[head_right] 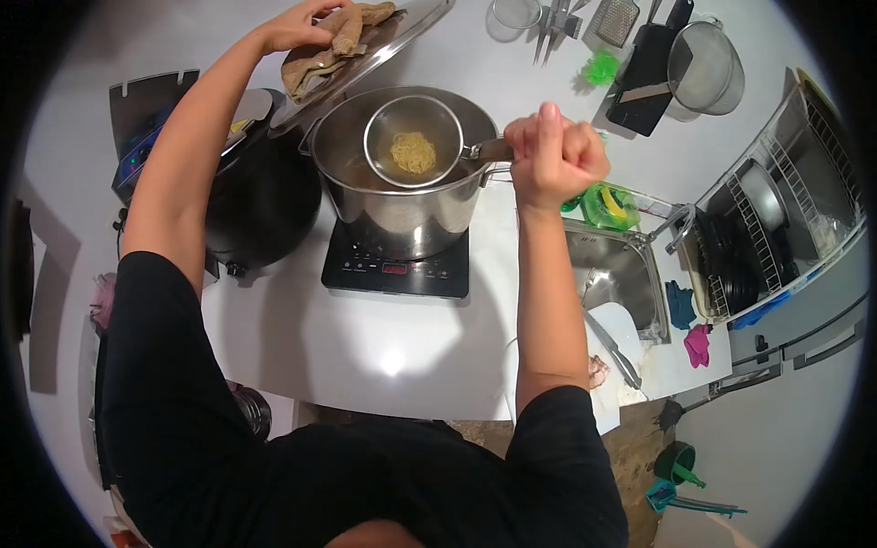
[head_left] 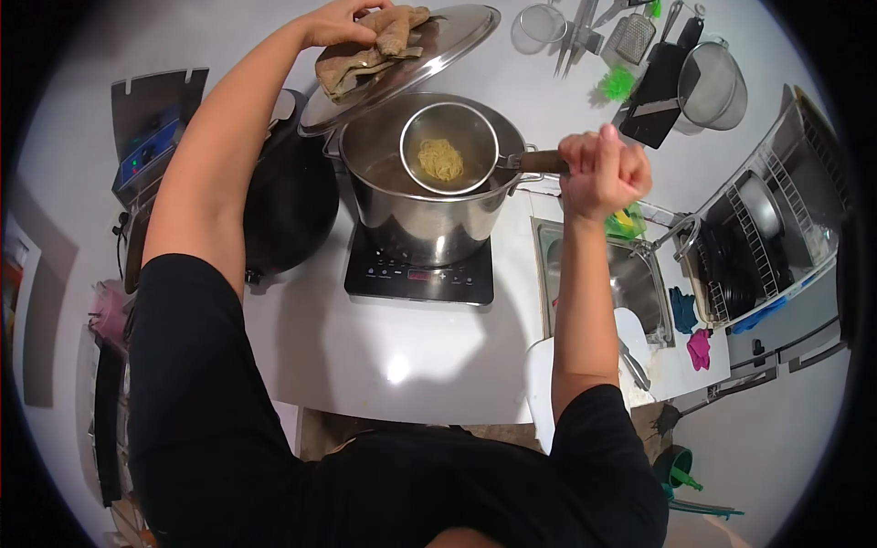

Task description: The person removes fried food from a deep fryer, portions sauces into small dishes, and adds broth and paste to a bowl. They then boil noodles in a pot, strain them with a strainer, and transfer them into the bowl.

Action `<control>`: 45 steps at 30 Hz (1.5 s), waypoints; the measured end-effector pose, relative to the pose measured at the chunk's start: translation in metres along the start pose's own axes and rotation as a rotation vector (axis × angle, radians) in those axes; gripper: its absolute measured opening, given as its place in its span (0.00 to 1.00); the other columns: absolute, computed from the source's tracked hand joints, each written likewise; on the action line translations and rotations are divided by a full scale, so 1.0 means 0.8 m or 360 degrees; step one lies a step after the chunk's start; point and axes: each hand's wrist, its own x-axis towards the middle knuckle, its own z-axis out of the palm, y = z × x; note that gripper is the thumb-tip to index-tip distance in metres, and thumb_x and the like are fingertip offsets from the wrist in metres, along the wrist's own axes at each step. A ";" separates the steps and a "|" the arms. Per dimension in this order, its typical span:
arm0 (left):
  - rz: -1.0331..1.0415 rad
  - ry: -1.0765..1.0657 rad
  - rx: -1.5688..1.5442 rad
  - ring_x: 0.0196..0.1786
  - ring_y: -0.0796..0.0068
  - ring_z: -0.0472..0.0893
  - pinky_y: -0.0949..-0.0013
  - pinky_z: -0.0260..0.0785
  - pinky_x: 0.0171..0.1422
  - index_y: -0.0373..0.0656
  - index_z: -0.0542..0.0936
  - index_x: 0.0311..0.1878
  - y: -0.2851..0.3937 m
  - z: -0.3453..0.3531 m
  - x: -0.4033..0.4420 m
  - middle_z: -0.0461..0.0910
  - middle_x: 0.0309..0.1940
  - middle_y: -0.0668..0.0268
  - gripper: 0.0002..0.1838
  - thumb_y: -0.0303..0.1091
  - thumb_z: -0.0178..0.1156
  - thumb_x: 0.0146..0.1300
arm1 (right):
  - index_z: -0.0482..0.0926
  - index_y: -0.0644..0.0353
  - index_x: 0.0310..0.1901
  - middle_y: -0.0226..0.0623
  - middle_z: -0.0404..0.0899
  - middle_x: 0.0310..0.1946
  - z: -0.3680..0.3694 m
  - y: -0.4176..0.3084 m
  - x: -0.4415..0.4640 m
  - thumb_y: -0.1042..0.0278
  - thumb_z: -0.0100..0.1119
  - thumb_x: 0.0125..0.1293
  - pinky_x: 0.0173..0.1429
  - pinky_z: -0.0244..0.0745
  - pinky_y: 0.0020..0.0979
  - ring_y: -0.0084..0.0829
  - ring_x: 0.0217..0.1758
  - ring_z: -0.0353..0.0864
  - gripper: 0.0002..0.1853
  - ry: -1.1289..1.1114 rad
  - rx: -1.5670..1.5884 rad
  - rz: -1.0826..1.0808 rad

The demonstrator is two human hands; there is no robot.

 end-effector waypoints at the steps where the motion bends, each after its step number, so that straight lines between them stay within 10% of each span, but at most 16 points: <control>1: -0.0018 0.0039 0.0066 0.53 0.59 0.71 0.62 0.64 0.57 0.44 0.67 0.56 0.003 -0.002 -0.001 0.70 0.51 0.53 0.35 0.36 0.61 0.39 | 0.47 0.52 0.16 0.27 0.56 0.07 0.000 -0.009 -0.003 0.86 0.48 0.59 0.11 0.55 0.25 0.17 0.09 0.53 0.24 -0.0099 0.0053 -0.0121; 10: -0.0082 0.0048 0.0131 0.52 0.61 0.71 0.63 0.66 0.55 0.44 0.69 0.54 0.023 -0.010 -0.007 0.72 0.48 0.55 0.33 0.35 0.61 0.38 | 0.48 0.52 0.17 0.29 0.54 0.07 0.005 -0.031 -0.003 0.85 0.43 0.61 0.12 0.55 0.27 0.20 0.08 0.50 0.21 -0.0224 -0.0109 -0.0357; 25: -0.0065 -0.0001 0.0142 0.50 0.64 0.72 0.65 0.67 0.54 0.41 0.68 0.54 0.037 0.002 0.003 0.73 0.47 0.56 0.32 0.33 0.60 0.40 | 0.51 0.56 0.13 0.35 0.62 0.07 -0.005 0.025 0.068 0.82 0.48 0.54 0.09 0.59 0.27 0.24 0.06 0.61 0.19 0.0766 -0.0090 -0.0209; 45: -0.0123 0.0055 0.0256 0.52 0.61 0.71 0.62 0.65 0.56 0.44 0.69 0.54 0.059 0.001 0.008 0.72 0.49 0.55 0.33 0.35 0.60 0.38 | 0.48 0.53 0.13 0.28 0.56 0.07 -0.030 -0.022 0.076 0.82 0.47 0.52 0.10 0.54 0.25 0.21 0.08 0.57 0.20 0.0798 -0.0110 -0.0288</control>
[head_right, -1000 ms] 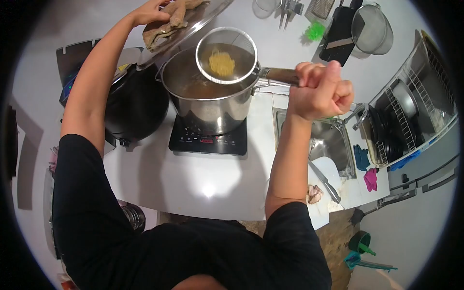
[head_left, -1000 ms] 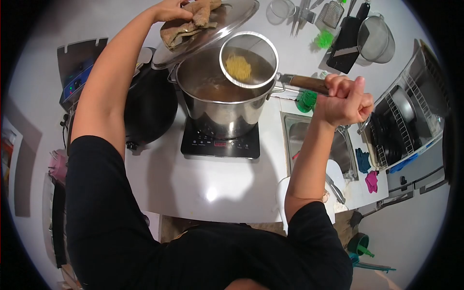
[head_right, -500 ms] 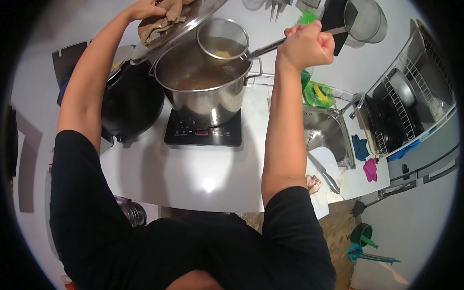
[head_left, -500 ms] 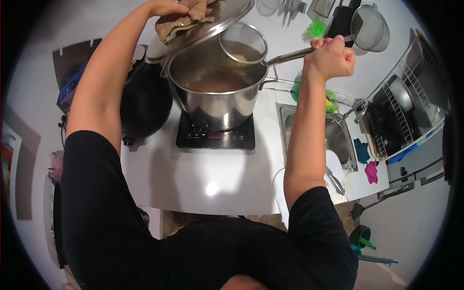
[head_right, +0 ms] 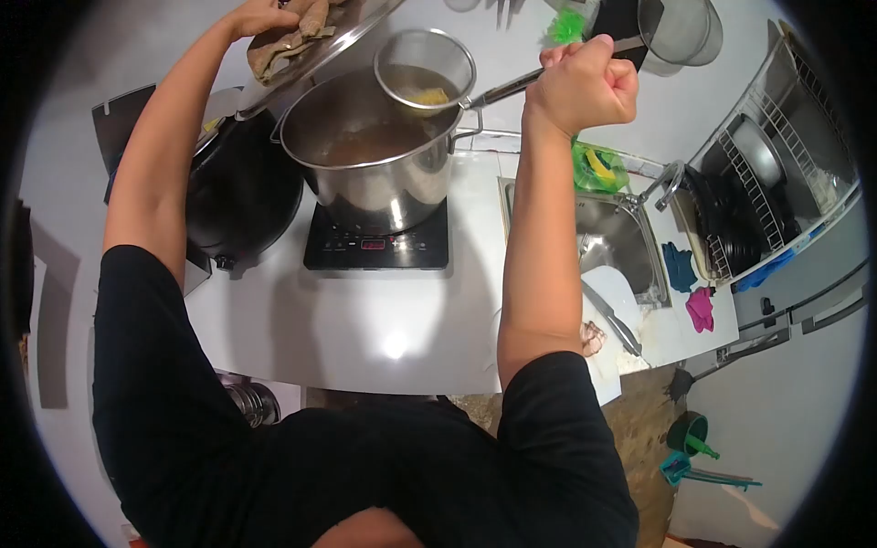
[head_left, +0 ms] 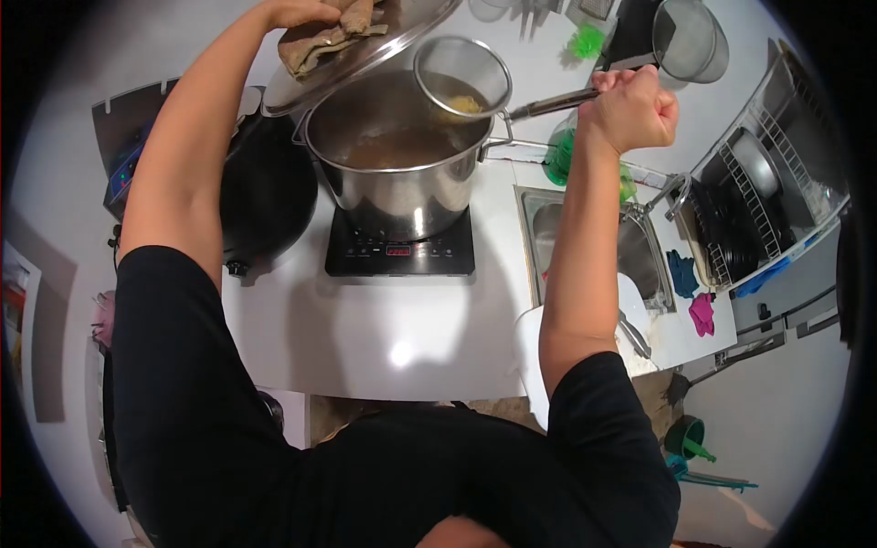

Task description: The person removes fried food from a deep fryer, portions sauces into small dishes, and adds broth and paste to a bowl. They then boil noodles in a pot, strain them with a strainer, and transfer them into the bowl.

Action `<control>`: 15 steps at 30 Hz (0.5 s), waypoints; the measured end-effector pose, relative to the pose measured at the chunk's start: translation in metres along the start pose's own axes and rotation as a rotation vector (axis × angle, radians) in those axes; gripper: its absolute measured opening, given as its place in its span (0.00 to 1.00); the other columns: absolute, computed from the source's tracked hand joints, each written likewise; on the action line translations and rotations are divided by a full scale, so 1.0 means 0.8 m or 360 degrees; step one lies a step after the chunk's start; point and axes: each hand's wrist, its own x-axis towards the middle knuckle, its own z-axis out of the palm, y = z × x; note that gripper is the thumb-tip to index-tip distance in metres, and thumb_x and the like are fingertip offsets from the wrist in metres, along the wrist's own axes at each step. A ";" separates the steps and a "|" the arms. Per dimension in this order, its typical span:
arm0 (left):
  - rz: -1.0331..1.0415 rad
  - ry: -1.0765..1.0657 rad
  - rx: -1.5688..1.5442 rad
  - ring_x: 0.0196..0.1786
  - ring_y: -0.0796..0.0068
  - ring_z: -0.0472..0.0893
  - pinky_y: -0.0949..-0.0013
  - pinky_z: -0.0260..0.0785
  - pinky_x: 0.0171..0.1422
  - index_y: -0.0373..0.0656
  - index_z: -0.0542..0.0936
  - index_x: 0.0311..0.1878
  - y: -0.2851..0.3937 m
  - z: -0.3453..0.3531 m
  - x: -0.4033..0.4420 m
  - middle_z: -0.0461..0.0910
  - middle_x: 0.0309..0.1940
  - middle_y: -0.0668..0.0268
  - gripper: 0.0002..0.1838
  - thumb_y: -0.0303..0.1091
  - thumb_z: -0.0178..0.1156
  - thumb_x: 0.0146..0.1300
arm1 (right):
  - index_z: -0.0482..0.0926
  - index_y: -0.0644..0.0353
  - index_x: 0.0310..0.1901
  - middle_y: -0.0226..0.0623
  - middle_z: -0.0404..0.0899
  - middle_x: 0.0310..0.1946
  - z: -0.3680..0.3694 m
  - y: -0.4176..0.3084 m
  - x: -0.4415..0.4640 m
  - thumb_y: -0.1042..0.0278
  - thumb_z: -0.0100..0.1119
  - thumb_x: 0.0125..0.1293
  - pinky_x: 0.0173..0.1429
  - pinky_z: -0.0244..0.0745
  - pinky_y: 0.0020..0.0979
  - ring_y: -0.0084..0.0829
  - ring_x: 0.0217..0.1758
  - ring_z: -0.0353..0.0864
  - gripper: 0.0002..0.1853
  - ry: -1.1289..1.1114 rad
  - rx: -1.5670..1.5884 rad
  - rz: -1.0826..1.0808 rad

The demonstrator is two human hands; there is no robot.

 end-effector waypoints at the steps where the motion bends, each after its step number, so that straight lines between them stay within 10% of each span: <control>1: 0.0028 0.0007 0.0019 0.52 0.61 0.71 0.62 0.65 0.56 0.44 0.69 0.54 0.000 0.004 0.001 0.72 0.49 0.54 0.33 0.35 0.60 0.38 | 0.48 0.53 0.13 0.28 0.56 0.07 -0.004 0.003 -0.002 0.82 0.47 0.52 0.10 0.54 0.25 0.21 0.08 0.57 0.20 0.0010 -0.0014 -0.0002; 15: -0.0077 -0.0118 0.0196 0.58 0.57 0.68 0.59 0.62 0.61 0.40 0.66 0.57 0.027 0.011 0.007 0.69 0.53 0.51 0.35 0.34 0.61 0.39 | 0.55 0.59 0.17 0.37 0.63 0.10 -0.020 -0.049 0.044 0.82 0.48 0.52 0.08 0.63 0.27 0.29 0.08 0.66 0.14 0.0211 -0.0369 -0.0004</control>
